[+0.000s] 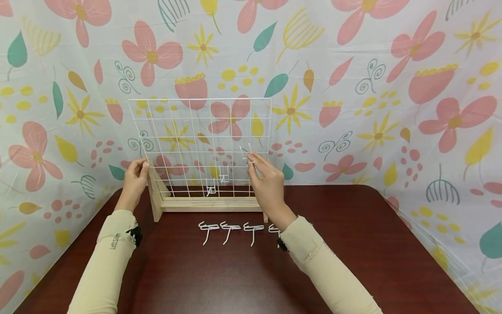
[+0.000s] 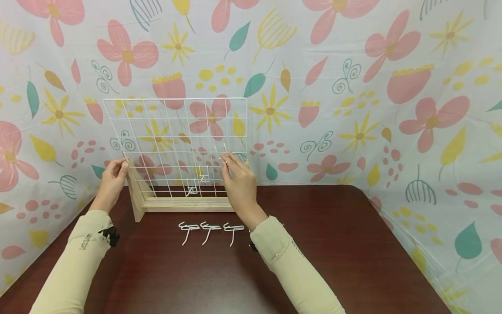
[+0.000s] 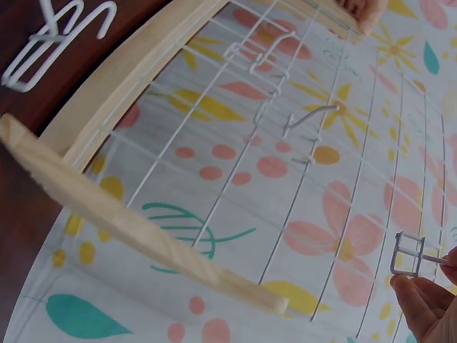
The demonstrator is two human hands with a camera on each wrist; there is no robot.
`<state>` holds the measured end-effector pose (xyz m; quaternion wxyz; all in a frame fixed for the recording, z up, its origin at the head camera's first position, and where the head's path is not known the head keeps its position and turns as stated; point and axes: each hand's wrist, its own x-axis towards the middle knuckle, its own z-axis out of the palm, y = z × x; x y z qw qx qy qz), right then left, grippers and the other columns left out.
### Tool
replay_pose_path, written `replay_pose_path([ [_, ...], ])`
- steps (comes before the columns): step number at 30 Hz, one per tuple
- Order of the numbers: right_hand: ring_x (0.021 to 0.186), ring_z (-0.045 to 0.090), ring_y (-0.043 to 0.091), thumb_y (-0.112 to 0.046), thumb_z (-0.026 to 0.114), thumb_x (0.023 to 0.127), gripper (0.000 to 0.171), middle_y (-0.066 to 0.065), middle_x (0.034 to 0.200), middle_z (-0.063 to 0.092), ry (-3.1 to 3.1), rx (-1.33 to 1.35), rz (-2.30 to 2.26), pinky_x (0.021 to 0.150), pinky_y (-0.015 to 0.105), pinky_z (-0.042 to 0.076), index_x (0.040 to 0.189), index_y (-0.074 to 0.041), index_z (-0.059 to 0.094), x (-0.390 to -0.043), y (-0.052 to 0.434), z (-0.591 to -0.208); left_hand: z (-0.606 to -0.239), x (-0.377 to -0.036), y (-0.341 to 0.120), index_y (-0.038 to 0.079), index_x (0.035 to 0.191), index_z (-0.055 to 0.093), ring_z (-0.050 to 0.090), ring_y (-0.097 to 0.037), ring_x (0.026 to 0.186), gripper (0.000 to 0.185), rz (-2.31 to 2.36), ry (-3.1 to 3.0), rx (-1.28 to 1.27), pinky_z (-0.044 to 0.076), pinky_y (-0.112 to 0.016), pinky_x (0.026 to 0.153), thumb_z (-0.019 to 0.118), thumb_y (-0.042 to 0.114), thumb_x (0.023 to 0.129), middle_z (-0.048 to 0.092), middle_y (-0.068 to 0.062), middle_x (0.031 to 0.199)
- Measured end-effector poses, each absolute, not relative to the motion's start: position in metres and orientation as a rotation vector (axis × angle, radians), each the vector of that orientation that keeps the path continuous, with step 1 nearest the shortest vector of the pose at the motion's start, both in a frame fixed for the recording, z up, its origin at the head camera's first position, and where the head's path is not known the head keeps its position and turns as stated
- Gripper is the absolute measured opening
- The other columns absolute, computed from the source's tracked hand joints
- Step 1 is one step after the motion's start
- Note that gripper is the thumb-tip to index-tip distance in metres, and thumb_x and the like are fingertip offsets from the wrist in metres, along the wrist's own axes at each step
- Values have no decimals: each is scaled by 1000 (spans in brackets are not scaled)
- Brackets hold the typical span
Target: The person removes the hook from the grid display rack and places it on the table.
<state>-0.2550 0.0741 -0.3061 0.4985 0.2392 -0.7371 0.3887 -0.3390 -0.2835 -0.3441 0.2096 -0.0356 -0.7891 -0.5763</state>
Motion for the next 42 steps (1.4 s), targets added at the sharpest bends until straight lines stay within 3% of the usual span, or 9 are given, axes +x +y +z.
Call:
replay_pose_path([
  [13,100,66,30,1,66,88,22,21,114,66,-1809,621,861,64,33,56,110,2,71,-249,97,-313,-345,-339,-284,-6,137,39,43,4,100,43,-1586,-2195,-111,37,-9,84,40,21,104,44,-24,138],
  [21,101,66,32,6,69,84,21,21,110,68,-1773,655,856,73,40,56,105,4,73,-249,112,-320,-343,-340,-284,-6,138,40,44,0,105,44,-1601,-2193,-113,37,-9,87,40,22,104,44,-23,138],
  [30,95,68,29,7,71,82,25,20,113,67,-1811,696,783,60,32,56,106,2,73,-246,127,-326,-343,-339,-283,-6,139,38,44,-9,117,44,-1604,-2205,-98,37,-13,93,40,21,104,43,-21,143],
  [39,102,65,32,8,71,80,26,20,113,67,-1854,709,723,74,42,55,106,2,73,-241,141,-335,-344,-343,-284,-5,140,38,43,-6,115,41,-1655,-2183,-95,36,-10,91,40,15,104,43,-19,143],
  [42,100,66,33,9,72,80,28,20,112,67,-1863,720,710,73,42,55,106,2,73,-239,145,-339,-344,-344,-285,-5,141,37,42,-7,117,42,-1659,-2185,-92,35,-10,91,40,14,104,42,-19,144],
])
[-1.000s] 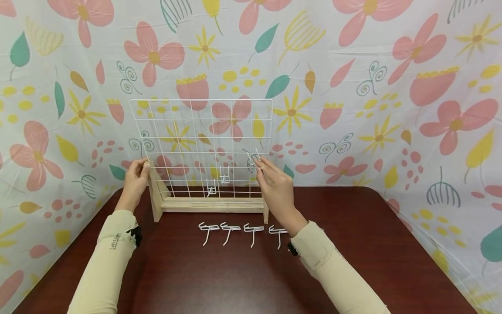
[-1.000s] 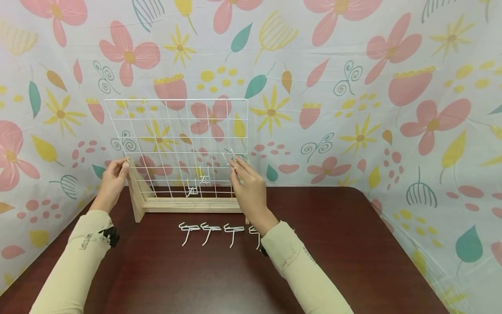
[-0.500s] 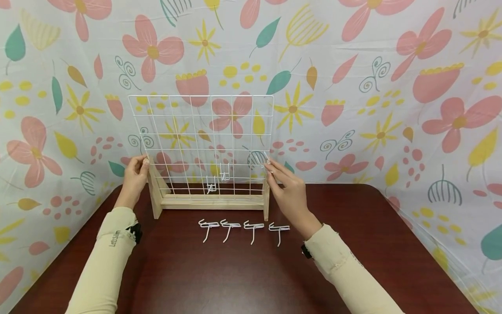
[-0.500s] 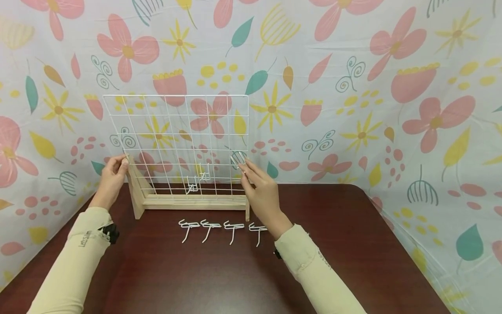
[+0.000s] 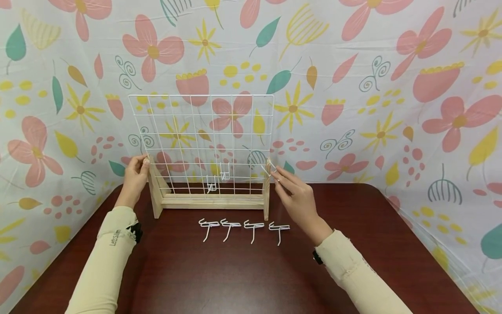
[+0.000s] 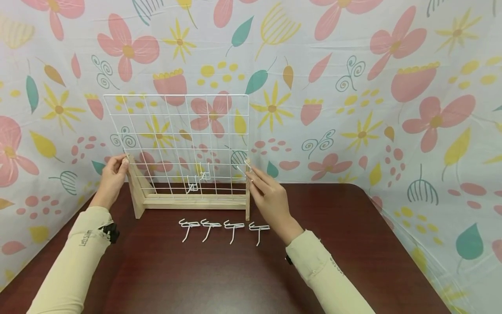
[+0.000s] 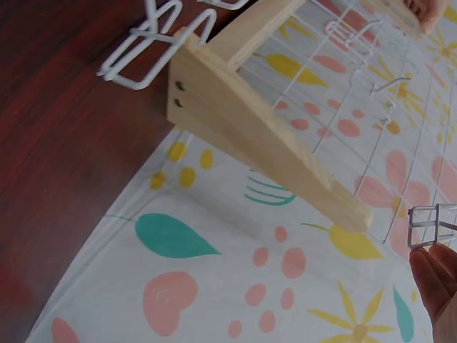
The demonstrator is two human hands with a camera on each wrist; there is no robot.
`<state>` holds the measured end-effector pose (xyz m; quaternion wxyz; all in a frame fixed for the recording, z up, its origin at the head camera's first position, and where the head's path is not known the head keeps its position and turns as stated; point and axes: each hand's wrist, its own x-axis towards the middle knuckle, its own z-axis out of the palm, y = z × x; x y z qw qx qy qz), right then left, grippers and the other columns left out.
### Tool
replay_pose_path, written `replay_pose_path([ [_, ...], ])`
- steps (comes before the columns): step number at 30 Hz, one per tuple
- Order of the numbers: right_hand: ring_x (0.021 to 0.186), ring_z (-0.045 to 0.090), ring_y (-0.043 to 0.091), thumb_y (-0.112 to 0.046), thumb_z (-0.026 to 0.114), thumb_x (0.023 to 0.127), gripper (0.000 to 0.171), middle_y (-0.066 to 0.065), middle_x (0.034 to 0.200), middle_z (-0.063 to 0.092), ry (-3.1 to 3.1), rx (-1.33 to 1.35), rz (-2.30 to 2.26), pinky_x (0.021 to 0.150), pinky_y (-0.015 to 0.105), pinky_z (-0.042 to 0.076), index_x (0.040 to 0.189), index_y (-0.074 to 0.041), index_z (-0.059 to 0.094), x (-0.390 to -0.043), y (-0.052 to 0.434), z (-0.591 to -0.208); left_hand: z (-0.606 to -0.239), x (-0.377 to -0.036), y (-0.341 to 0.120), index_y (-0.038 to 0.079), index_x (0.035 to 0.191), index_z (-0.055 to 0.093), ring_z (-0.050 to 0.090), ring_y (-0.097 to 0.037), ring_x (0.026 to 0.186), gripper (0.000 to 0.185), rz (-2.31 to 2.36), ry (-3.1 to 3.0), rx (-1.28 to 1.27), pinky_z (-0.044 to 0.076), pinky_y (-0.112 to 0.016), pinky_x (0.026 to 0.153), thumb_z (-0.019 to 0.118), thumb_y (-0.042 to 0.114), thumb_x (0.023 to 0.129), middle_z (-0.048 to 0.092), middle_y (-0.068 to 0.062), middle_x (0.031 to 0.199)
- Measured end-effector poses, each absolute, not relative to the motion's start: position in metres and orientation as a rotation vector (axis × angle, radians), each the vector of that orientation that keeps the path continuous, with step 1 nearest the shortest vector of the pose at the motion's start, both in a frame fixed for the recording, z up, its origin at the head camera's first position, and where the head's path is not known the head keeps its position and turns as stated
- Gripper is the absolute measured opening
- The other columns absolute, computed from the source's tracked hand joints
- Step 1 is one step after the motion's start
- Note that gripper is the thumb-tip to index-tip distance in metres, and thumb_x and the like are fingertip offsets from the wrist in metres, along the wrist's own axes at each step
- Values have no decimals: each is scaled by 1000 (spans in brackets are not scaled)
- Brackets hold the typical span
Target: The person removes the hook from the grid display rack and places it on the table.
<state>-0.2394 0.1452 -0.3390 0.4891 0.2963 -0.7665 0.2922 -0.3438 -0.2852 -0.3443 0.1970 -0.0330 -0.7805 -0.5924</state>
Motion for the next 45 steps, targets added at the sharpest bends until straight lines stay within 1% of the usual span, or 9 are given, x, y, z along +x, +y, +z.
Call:
replay_pose_path([
  [6,96,67,33,11,73,77,31,21,111,67,-1864,749,685,69,42,56,106,1,73,-237,152,-346,-345,-342,-285,-5,140,38,43,-7,116,42,-1640,-2194,-80,36,-10,91,40,16,104,43,-19,143],
  [14,92,66,31,10,72,75,34,17,116,66,-1908,773,656,67,38,53,107,0,73,-233,165,-357,-345,-340,-282,-6,138,39,44,-3,110,42,-1614,-2192,-94,37,-11,90,39,19,104,45,-22,140],
  [24,92,66,28,8,74,73,37,15,114,67,-1935,806,551,70,37,53,108,-4,73,-227,185,-367,-347,-340,-284,-5,138,38,44,-3,109,43,-1589,-2224,-103,37,-12,88,38,22,104,44,-23,139],
  [26,95,66,28,5,72,77,33,13,116,67,-1941,817,537,72,38,53,109,-5,73,-226,188,-369,-347,-340,-285,-5,138,38,43,-4,110,44,-1579,-2240,-109,37,-12,88,38,23,105,43,-22,140],
  [29,96,66,28,-8,65,91,20,12,117,67,-1934,837,511,73,38,53,109,-6,73,-226,193,-371,-347,-340,-286,-5,138,38,44,-6,112,44,-1577,-2235,-125,37,-12,89,38,24,104,43,-22,140],
  [32,96,66,29,-23,53,100,27,12,115,67,-1931,850,485,72,38,54,108,-6,73,-227,197,-373,-345,-341,-286,-5,138,39,44,-5,112,44,-1583,-2213,-133,37,-11,89,38,24,104,44,-22,139],
  [34,96,66,29,-28,48,102,34,13,114,68,-1935,855,478,73,38,54,108,-6,73,-227,199,-374,-345,-341,-286,-6,137,40,44,-4,110,44,-1588,-2198,-134,37,-10,88,39,23,104,44,-22,138],
  [37,95,67,29,-29,46,103,36,14,113,68,-1931,883,459,72,38,53,106,-5,73,-226,202,-377,-344,-340,-286,-6,138,40,44,-2,107,44,-1594,-2197,-137,37,-10,86,39,23,104,44,-23,138],
  [45,94,67,30,-25,49,102,33,15,110,68,-1918,998,407,74,38,54,103,-4,75,-225,214,-388,-343,-339,-286,-6,139,38,44,-5,109,44,-1601,-2211,-146,37,-9,85,39,22,104,44,-23,138],
])
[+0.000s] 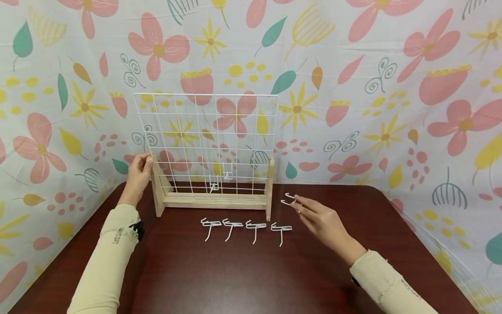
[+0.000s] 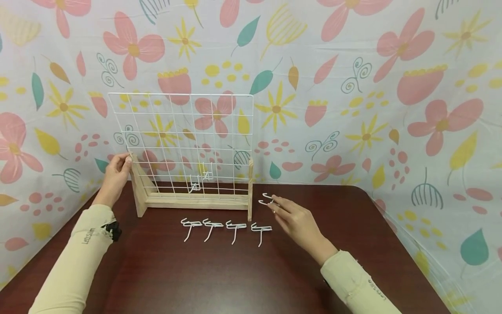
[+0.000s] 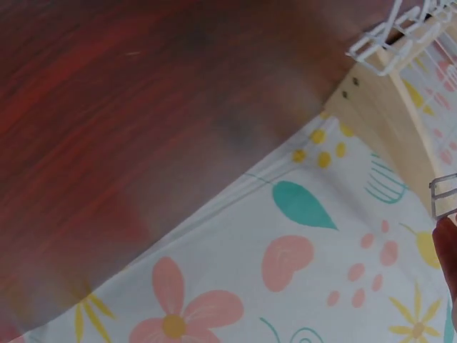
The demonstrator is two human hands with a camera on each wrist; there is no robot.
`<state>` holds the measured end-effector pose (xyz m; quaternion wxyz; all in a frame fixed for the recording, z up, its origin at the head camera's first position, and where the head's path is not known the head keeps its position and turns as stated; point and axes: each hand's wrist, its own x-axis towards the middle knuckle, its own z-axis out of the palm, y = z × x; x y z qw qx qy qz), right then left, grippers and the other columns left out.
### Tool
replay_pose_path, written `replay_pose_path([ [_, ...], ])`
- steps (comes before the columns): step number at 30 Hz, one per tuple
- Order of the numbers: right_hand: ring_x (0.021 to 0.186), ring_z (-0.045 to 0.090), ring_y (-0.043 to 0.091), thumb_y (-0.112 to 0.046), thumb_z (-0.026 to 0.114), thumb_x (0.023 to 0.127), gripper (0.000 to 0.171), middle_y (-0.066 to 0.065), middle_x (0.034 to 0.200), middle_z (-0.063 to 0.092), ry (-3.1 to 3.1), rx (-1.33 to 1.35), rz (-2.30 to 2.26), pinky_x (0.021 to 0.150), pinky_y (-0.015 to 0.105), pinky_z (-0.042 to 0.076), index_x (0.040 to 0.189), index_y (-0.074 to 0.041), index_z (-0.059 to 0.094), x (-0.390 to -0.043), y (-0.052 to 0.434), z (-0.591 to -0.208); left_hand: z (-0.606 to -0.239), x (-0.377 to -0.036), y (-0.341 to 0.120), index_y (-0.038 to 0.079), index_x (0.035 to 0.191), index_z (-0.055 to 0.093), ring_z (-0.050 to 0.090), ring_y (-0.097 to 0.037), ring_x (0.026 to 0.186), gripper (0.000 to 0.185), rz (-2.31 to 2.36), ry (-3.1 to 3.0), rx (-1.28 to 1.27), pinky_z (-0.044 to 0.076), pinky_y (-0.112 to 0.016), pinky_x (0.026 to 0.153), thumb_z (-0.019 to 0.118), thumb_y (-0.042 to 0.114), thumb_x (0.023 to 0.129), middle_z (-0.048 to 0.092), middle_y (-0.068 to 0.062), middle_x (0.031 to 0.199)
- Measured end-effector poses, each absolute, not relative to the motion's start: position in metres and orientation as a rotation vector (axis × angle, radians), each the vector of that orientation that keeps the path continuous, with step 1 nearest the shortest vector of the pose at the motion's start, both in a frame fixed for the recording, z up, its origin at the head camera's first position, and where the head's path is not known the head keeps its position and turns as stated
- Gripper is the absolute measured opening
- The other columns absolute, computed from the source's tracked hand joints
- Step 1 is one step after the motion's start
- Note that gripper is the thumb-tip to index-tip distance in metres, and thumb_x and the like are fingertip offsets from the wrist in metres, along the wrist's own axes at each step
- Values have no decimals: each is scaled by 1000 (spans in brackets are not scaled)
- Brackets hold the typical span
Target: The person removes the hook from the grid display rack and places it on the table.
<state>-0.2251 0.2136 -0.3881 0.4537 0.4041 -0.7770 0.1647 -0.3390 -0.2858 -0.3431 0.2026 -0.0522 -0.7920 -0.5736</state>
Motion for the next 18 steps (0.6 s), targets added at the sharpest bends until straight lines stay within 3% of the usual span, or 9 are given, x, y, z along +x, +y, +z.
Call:
replay_pose_path([
  [7,96,67,29,-26,44,103,38,13,113,68,-2002,1067,337,76,37,54,103,-3,75,-218,225,-399,-344,-338,-286,-2,142,36,43,-12,117,46,-1594,-2252,-131,37,-12,87,37,25,105,42,-20,142],
  [18,98,66,28,-29,35,105,45,16,113,67,-2090,1172,249,77,38,54,106,-5,74,-210,240,-414,-345,-342,-284,-4,138,40,43,1,104,43,-1572,-2213,-105,37,-9,84,39,22,104,45,-20,137],
])
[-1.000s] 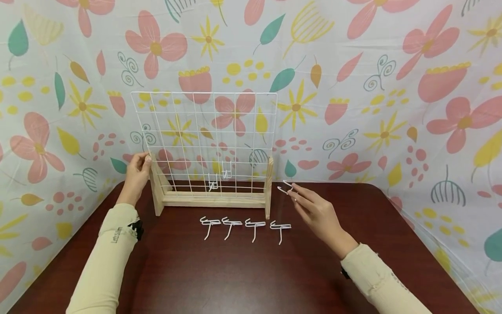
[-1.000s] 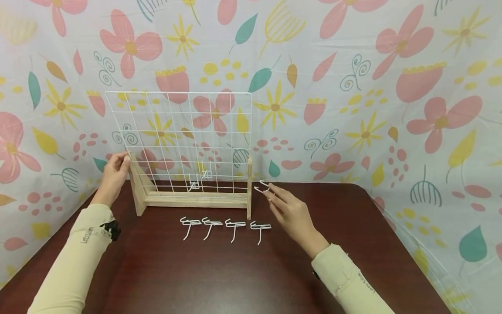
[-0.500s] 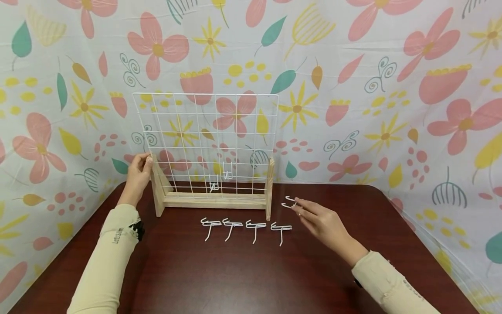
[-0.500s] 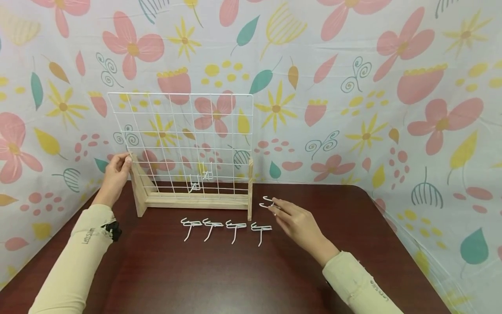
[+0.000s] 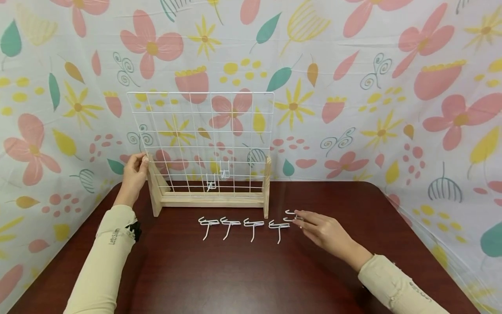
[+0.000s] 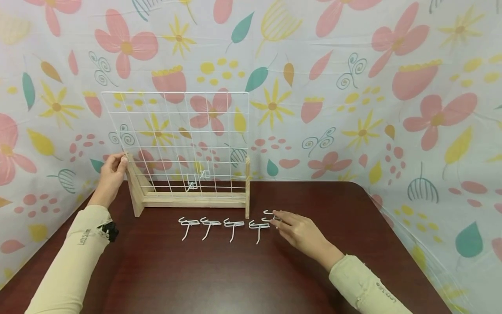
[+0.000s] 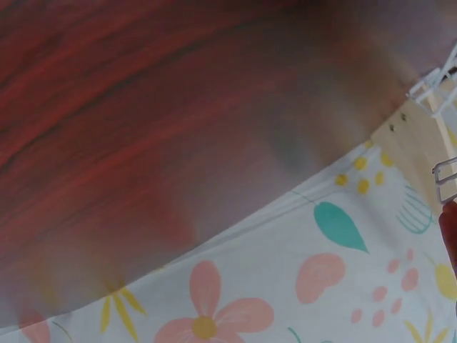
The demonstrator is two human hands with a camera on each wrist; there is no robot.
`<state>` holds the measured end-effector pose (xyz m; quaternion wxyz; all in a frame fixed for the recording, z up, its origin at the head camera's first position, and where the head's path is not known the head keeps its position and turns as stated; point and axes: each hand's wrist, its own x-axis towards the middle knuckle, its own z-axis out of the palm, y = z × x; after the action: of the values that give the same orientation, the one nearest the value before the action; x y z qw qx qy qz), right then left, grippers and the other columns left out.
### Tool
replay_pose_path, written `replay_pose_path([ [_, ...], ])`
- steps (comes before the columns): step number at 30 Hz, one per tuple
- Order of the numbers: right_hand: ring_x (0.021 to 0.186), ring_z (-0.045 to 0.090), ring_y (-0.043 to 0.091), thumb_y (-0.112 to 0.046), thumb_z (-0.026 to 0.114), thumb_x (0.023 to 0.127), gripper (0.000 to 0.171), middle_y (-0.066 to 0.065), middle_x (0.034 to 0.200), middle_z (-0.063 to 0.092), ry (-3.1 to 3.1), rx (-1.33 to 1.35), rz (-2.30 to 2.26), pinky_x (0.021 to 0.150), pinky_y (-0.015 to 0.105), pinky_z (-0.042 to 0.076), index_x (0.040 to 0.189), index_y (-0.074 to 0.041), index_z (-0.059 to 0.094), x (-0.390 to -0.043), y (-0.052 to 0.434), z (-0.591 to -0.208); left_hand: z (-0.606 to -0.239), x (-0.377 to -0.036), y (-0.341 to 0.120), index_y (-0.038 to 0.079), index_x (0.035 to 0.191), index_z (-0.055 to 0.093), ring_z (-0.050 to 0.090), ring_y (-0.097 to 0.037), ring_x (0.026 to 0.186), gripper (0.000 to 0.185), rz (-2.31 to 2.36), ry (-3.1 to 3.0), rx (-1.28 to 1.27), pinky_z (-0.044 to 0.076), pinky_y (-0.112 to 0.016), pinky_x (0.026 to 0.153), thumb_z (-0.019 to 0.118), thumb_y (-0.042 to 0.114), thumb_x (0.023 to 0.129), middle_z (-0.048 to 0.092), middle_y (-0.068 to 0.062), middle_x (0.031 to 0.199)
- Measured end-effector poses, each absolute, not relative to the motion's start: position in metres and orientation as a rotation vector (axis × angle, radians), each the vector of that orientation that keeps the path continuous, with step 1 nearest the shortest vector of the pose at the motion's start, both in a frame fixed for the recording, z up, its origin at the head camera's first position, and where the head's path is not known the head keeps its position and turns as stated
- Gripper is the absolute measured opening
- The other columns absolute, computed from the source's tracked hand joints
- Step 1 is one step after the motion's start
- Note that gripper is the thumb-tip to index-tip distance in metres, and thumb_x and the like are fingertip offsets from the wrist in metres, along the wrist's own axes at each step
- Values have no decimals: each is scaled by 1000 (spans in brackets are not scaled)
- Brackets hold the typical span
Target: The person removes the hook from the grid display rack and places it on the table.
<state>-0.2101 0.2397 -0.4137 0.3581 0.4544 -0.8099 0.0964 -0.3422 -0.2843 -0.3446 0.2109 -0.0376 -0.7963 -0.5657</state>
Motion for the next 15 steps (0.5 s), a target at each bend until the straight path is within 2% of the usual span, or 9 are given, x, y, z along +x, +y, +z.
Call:
replay_pose_path([
  [10,97,67,28,-23,36,105,42,15,109,69,-2064,1313,182,77,38,55,103,-4,74,-210,240,-429,-342,-339,-284,-4,140,38,43,-3,110,45,-1582,-2228,-119,37,-9,85,38,24,104,43,-22,141],
  [15,96,67,26,-24,33,106,45,15,108,69,-2075,1349,144,75,37,55,101,-5,74,-209,240,-435,-342,-338,-285,-4,140,37,43,-6,114,46,-1571,-2243,-118,36,-10,84,38,25,104,42,-22,142],
])
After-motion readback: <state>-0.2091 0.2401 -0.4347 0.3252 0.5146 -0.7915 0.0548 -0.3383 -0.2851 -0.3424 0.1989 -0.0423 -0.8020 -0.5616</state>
